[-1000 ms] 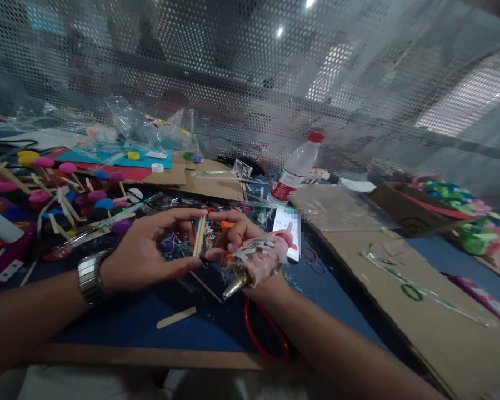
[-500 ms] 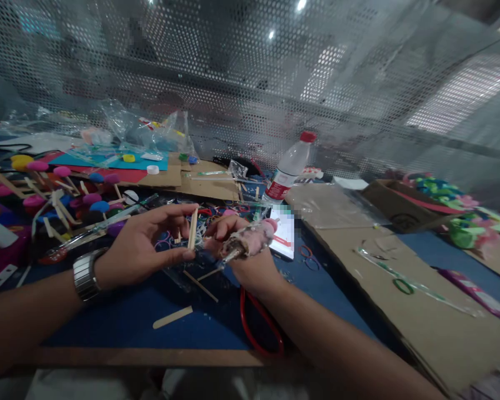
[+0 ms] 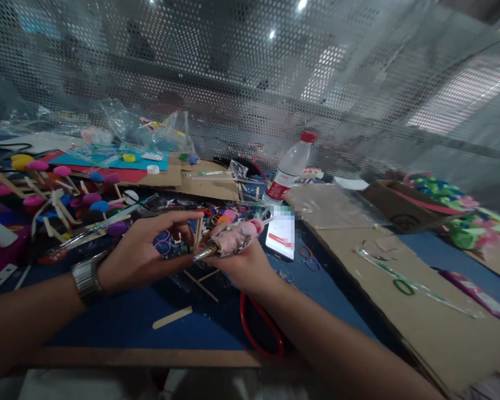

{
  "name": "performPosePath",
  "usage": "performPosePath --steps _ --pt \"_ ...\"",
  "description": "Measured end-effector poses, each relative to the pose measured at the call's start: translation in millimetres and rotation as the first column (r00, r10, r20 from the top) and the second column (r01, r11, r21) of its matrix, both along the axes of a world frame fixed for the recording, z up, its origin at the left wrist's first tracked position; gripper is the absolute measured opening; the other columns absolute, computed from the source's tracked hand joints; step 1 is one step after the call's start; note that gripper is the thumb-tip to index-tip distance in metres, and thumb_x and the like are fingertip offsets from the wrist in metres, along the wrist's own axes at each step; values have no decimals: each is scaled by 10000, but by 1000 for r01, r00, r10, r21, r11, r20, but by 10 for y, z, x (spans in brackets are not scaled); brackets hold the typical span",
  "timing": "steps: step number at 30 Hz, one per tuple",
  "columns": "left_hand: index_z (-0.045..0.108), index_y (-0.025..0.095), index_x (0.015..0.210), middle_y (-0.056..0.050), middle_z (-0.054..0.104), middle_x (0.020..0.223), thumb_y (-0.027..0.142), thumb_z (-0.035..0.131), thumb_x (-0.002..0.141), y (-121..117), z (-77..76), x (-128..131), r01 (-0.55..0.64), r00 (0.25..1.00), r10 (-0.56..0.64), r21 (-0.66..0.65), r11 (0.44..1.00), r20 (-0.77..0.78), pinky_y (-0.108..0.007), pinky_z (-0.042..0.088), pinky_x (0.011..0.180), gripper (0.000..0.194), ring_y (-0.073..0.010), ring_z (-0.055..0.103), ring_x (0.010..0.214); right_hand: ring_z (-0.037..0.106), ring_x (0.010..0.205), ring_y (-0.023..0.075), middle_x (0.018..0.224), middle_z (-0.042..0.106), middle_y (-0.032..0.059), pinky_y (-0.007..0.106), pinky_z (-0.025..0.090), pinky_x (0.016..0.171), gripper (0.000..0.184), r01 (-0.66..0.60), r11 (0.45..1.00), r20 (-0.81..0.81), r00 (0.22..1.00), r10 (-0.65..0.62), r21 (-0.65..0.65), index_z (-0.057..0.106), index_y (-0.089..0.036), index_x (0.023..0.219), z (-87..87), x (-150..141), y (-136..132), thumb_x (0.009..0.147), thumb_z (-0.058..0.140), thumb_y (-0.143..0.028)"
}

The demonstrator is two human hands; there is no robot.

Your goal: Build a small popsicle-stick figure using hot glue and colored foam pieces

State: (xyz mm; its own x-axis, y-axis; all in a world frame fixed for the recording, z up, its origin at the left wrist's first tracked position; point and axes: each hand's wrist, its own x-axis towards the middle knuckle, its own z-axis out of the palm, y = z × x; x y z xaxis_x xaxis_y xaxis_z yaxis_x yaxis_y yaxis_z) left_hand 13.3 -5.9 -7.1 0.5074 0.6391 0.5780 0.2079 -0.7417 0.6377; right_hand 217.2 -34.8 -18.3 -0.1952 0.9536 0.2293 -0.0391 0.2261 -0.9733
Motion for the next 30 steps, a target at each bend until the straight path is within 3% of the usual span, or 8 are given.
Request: performPosePath --steps 7,19,25,30 --pt "635 198 1321 10 783 903 215 775 804 -10 6 10 -5 999 2 -61 998 -48 -258 562 828 536 -157 736 833 512 623 139 637 572 -29 300 413 599 453 -7 1000 75 997 7 4 517 -216 639 16 -14 9 700 878 -483" --pt "606 170 1328 4 780 899 117 728 771 -27 -14 17 8 996 -8 10 1000 -85 -230 565 781 573 -144 739 807 443 547 100 604 510 -60 269 403 553 440 -64 997 -1 998 64 -45 449 -228 653 83 -94 -28 705 850 -402" --pt "629 234 1285 16 773 899 111 701 747 -56 10 38 6 998 -8 -27 1000 -62 -236 571 751 557 -148 735 785 449 546 103 607 526 -54 275 405 557 410 -75 997 45 996 76 -17 458 -229 670 55 -77 -30 735 829 -391" --pt "625 210 1285 30 757 819 117 698 759 -59 19 48 -28 999 25 -60 998 -38 -235 560 736 539 -137 715 732 474 551 101 627 549 -55 270 391 549 394 -72 997 6 997 72 -4 474 -226 678 17 -46 -27 730 854 -317"
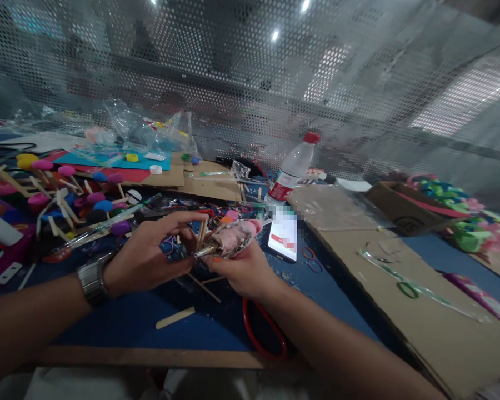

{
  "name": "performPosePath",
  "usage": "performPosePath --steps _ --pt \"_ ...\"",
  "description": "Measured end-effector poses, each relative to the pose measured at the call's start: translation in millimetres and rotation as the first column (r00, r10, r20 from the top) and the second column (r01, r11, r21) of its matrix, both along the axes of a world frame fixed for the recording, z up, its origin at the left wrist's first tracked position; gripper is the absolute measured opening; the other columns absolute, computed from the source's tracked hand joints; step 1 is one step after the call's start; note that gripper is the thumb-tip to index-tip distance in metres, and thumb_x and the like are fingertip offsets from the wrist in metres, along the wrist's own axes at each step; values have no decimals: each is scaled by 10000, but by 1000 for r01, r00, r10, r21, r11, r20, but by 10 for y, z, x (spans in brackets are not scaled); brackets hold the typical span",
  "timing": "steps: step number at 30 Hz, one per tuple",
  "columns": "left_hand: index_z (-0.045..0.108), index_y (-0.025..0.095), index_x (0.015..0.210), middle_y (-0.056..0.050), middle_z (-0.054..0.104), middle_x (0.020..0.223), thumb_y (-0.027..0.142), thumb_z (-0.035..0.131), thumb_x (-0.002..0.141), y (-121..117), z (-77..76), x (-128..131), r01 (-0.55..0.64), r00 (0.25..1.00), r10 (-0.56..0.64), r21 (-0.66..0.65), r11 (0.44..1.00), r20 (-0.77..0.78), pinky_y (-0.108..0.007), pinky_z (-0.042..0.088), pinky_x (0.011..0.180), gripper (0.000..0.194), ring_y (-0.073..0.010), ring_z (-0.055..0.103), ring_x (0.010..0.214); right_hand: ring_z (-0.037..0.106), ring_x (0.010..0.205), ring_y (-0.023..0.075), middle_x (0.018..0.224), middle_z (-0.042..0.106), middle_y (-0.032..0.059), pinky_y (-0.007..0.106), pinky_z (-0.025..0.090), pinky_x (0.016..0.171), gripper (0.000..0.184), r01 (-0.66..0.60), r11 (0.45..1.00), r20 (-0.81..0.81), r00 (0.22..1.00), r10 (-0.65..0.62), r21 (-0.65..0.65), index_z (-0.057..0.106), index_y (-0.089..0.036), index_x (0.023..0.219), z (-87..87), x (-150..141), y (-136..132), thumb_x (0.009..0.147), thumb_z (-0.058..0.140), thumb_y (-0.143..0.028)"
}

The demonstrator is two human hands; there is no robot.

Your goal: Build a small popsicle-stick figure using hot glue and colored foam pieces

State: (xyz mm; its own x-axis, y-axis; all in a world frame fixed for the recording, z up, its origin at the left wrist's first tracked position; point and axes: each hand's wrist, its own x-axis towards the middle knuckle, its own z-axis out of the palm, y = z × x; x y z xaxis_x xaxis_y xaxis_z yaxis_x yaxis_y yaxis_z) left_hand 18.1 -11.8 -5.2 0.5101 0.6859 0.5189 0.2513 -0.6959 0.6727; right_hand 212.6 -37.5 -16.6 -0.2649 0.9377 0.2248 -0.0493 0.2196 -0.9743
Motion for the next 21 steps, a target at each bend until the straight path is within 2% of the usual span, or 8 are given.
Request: performPosePath --steps 4,8,12,17,21 --pt "613 185 1293 13 758 811 223 759 792 30 1 -25 -7 999 9 -57 998 46 -255 559 746 523 -147 711 723 506 547 104 646 595 -47 261 383 527 372 13 1000 -46 999 -13 -11 511 -223 692 -16 1 16 703 879 -273" --pt "591 166 1325 -22 772 842 310 784 823 57 10 -54 16 997 -11 -80 997 70 -281 563 761 557 -164 720 746 484 536 98 647 595 -43 255 381 507 375 32 997 -87 995 -39 -72 528 -218 685 -21 -23 23 689 893 -308" --pt "586 165 1327 -20 775 839 284 782 828 56 14 -53 19 998 -14 -66 998 64 -273 562 753 549 -159 724 739 480 549 101 655 583 -38 248 384 496 384 36 992 -78 996 -45 -121 541 -217 697 -38 -28 19 677 898 -356" --pt "591 156 1314 -3 772 813 245 783 811 26 17 -30 11 999 -8 -58 998 48 -252 559 747 545 -154 736 736 482 527 99 638 588 -43 252 403 498 409 49 995 -60 997 -54 -81 519 -219 689 -46 -18 21 667 903 -359" --pt "600 192 1297 22 771 834 113 734 777 1 8 -17 5 1000 -6 46 999 22 -239 569 760 543 -144 746 753 481 502 94 619 579 -48 243 394 476 433 31 999 -50 998 -32 -36 503 -222 689 -33 -24 19 676 903 -387"
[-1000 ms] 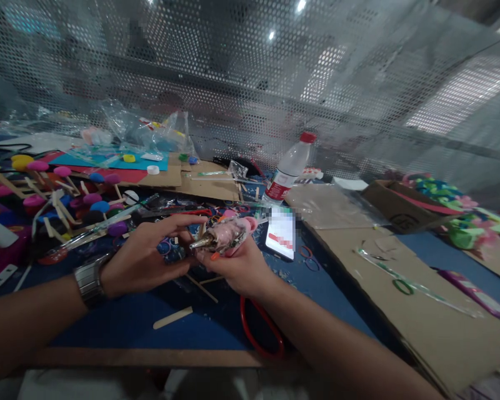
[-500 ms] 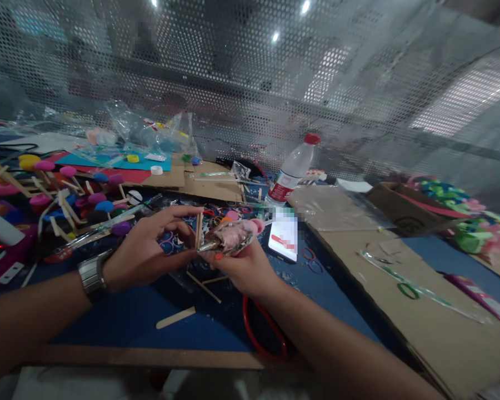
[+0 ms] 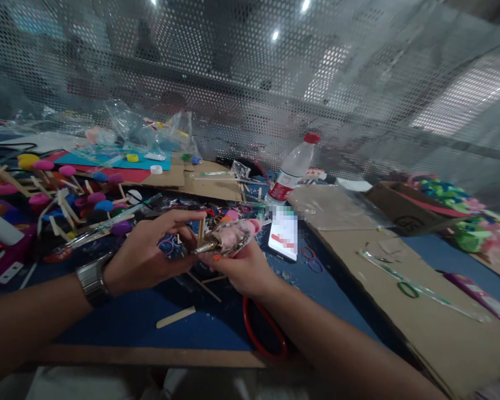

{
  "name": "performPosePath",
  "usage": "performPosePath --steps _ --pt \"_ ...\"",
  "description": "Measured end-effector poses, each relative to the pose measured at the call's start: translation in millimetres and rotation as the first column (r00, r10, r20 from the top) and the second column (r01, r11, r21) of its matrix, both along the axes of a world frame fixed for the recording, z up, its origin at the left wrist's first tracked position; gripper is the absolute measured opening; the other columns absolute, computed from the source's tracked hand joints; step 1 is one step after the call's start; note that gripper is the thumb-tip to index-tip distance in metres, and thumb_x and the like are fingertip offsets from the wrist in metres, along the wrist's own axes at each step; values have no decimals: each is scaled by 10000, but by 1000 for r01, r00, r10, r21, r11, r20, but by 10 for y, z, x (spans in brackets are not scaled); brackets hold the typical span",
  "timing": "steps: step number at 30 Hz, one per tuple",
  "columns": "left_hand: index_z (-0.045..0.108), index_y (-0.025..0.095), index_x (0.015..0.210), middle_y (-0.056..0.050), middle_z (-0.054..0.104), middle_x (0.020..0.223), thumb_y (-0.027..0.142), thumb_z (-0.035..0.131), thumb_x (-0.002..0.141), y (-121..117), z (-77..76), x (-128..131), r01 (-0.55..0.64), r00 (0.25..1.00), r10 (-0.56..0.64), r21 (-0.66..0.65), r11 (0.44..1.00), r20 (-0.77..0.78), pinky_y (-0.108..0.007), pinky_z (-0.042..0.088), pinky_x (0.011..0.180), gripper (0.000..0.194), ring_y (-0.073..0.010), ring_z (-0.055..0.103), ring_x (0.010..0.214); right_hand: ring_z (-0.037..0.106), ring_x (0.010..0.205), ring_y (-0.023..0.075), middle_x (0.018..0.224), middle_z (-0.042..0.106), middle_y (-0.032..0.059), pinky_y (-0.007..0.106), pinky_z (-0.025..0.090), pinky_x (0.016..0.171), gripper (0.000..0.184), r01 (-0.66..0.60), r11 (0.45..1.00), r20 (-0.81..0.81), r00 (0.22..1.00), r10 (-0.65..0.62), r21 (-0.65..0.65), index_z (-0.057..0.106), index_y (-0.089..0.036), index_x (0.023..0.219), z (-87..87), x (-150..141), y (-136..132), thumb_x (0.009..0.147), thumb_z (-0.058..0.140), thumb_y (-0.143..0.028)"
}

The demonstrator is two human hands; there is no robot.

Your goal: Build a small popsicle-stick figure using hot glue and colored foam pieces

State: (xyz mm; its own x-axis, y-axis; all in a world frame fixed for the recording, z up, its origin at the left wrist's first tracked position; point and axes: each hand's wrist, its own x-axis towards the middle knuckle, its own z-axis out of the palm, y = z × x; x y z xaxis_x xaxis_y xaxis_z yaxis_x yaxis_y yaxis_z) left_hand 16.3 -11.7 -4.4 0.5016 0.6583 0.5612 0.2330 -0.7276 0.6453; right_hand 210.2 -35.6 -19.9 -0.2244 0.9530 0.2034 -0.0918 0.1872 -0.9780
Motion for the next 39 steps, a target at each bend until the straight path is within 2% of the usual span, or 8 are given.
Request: performPosePath --steps 4,10,15,20,25,31,36,39 --pt "589 226 1303 23 772 878 95 708 779 -7 -17 -2 9 1000 -9 85 996 -8 -232 582 752 553 -142 752 773 480 491 95 597 556 -52 240 411 461 472 -6 1000 10 1000 6 -17 485 -225 688 13 -15 -11 667 912 -425" --pt "578 203 1308 12 765 875 113 699 784 -6 -36 -6 19 1000 -19 79 997 -1 -226 584 739 545 -141 747 772 483 465 88 586 545 -61 231 421 442 520 5 998 -25 1000 -7 -68 460 -225 673 39 -44 -25 616 935 -428" --pt "578 170 1305 -8 761 892 130 699 780 -26 -19 -10 35 999 -34 54 998 -22 -228 570 730 540 -151 746 799 479 470 97 561 529 -59 243 420 456 473 -6 998 -7 1000 6 -57 484 -225 671 67 -56 -48 649 910 -430" --pt "577 180 1307 -23 764 921 155 687 793 -37 5 -11 45 999 -45 15 999 -27 -249 570 742 526 -164 740 816 463 468 103 542 525 -59 255 406 458 424 16 999 20 1000 -15 -41 526 -224 677 63 -59 -53 646 902 -417" --pt "581 199 1303 -3 756 871 132 692 777 -31 -5 -2 33 999 -33 31 999 -7 -241 568 725 541 -156 738 783 466 461 104 541 526 -58 255 384 448 438 16 1000 19 1000 -15 -7 518 -228 672 93 -60 -56 658 889 -460" --pt "580 192 1305 7 750 852 106 693 769 -23 -3 -11 38 999 -39 46 998 4 -230 560 717 554 -136 719 736 470 466 98 555 543 -56 245 371 446 436 37 999 -11 999 -37 -9 499 -226 674 49 -45 -44 663 897 -402" --pt "577 180 1307 -3 752 869 93 705 764 -19 -19 -18 104 993 -105 15 994 53 -229 564 726 565 -138 712 752 462 433 77 581 531 -79 234 363 438 466 95 993 -108 989 -102 -66 479 -228 696 9 -21 -21 650 907 -407" --pt "574 185 1320 -6 746 859 118 718 789 -8 -39 -18 82 994 -81 -13 997 72 -243 568 745 554 -146 716 767 471 435 68 606 553 -78 224 367 440 468 118 989 -125 984 -129 -93 486 -225 707 9 -15 -11 631 921 -376"
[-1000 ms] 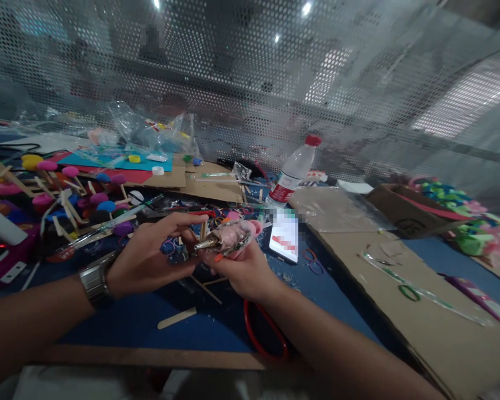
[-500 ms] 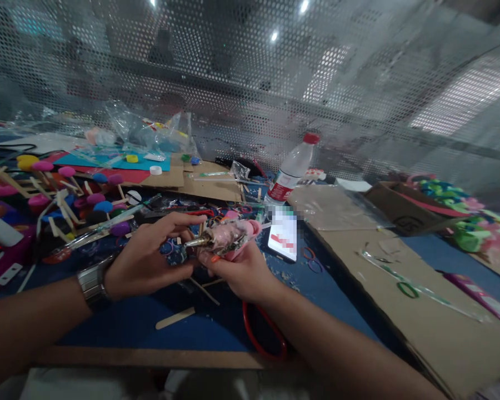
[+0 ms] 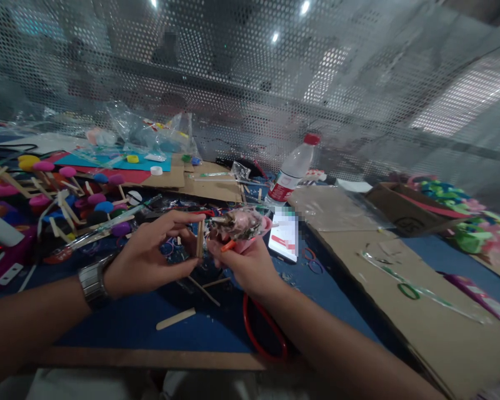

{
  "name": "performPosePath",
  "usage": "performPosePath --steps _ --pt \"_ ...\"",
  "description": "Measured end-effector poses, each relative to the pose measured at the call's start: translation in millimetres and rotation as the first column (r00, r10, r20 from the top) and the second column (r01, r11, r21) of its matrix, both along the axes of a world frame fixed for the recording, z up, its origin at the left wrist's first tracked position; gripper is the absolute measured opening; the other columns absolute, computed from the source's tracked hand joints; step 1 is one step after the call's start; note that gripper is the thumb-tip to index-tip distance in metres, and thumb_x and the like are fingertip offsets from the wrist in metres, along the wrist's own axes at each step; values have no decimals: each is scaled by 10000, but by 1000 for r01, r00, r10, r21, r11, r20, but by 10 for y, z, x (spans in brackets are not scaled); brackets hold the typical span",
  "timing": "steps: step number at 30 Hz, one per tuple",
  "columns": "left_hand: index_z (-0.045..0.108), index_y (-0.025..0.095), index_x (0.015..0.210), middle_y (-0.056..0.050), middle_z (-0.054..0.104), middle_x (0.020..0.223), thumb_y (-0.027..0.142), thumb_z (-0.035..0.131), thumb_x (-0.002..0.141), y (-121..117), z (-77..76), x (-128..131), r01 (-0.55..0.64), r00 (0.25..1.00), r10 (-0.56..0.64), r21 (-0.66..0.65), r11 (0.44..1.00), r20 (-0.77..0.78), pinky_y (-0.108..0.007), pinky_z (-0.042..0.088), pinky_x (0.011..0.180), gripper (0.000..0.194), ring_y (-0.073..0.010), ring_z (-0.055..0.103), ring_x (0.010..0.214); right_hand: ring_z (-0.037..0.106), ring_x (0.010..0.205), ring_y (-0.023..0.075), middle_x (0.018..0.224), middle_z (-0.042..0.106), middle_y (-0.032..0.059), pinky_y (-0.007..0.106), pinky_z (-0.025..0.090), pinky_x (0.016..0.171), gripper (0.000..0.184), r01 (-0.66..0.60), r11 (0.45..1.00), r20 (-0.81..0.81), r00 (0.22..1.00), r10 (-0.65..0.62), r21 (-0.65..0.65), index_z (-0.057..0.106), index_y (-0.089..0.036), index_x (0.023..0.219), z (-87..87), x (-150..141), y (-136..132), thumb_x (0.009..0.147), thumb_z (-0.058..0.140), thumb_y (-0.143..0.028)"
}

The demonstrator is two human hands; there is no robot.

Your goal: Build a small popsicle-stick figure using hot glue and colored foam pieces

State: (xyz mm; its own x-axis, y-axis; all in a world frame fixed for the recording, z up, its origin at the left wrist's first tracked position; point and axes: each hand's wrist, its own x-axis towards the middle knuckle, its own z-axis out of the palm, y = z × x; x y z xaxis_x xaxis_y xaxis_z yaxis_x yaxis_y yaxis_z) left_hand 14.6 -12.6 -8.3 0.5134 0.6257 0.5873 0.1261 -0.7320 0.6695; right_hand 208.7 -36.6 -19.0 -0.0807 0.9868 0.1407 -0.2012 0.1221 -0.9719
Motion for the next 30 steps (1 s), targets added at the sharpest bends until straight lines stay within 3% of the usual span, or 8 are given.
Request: performPosePath --steps 5,14,21,26,30 --pt "561 157 1324 -9 728 838 150 745 794 27 -23 -8 -39 999 39 -11 999 -18 -243 556 718 561 -143 706 749 486 478 80 636 604 -52 223 379 447 392 -79 997 55 995 79 -1 547 -215 729 -27 10 5 628 917 -298" --pt "547 160 1329 -73 756 1057 125 752 773 35 -40 -12 -17 999 17 -12 1000 -34 -240 570 723 594 -127 702 762 464 487 84 634 579 -46 231 407 444 365 -99 995 88 991 98 -1 572 -211 752 6 -13 -21 664 886 -375" --pt "549 115 1305 -19 739 839 144 745 790 22 -12 1 -7 1000 6 -54 999 -22 -250 561 720 552 -148 712 768 471 466 75 596 546 -63 224 395 453 360 -135 991 101 986 134 6 557 -207 734 34 -6 -32 649 893 -304" --pt "568 118 1306 6 709 798 190 796 787 45 8 -7 -59 997 66 -144 988 50 -226 548 712 571 -121 683 727 485 473 82 631 580 -42 230 388 443 383 -85 996 122 989 84 3 555 -208 741 -4 3 -22 652 891 -369" --pt "563 112 1328 6 699 798 173 786 799 62 -12 -16 -33 998 39 -100 994 58 -227 545 730 578 -120 676 739 495 478 84 641 602 -35 223 388 437 416 -39 999 78 996 41 -26 559 -209 727 -28 10 -2 623 916 -394"
